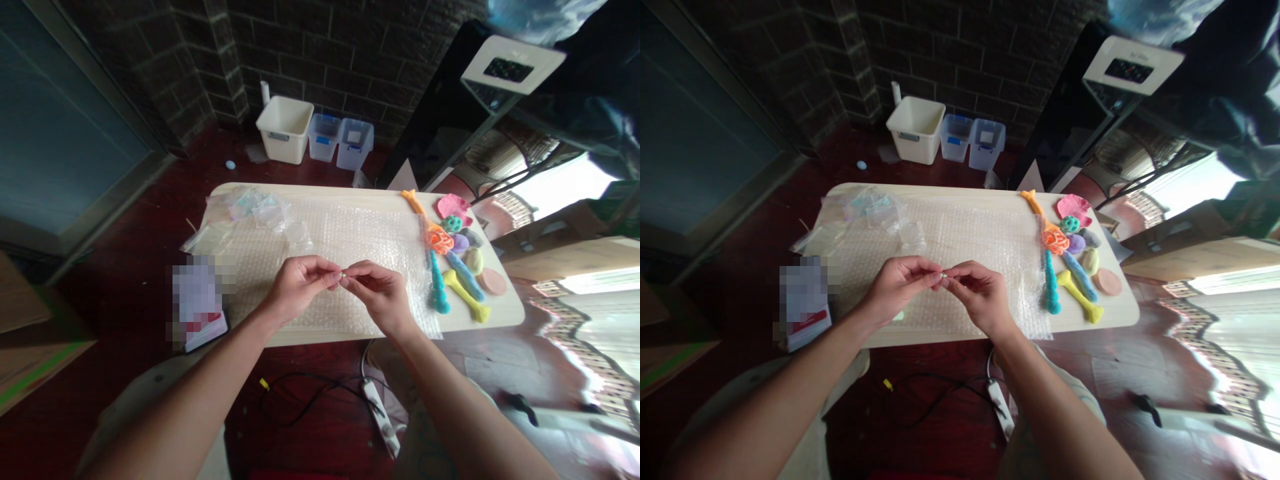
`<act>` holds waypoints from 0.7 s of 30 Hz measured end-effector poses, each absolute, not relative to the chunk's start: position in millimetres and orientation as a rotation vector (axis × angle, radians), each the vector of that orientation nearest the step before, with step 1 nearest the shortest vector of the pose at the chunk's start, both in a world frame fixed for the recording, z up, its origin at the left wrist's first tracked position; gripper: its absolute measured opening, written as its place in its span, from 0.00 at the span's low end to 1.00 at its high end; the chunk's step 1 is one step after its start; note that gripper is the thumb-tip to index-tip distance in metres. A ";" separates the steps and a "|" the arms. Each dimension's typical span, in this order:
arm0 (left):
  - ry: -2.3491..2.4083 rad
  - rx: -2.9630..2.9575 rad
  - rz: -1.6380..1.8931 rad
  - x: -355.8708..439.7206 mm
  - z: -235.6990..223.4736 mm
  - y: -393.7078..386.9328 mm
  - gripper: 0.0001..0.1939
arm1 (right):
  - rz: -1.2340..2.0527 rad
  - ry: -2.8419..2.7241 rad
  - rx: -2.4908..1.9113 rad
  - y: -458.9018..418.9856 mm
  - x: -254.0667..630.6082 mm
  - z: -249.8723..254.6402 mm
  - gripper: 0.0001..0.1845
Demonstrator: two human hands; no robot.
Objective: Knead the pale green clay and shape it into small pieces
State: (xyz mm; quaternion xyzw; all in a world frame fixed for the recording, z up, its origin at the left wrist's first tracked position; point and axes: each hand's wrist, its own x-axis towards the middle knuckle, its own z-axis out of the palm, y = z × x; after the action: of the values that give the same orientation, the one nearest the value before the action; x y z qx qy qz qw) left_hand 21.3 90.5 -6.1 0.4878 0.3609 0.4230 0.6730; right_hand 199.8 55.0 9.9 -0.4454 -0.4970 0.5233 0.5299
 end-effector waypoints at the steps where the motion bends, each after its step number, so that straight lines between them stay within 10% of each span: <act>1: 0.811 1.097 0.952 21.3 -6.0 90.5 0.11 | 1.249 -1.186 -1.063 54.9 199.7 10.2 0.09; 21: 0.828 1.037 0.976 22.3 -4.6 91.7 0.13 | 1.217 -1.219 -1.167 54.1 207.0 6.7 0.09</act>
State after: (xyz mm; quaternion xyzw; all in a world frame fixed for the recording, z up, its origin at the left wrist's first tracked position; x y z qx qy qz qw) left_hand 22.3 91.7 -4.6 0.4619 0.3686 0.4346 0.6796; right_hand 207.0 54.1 6.7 -0.4838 -0.5055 0.5046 0.5058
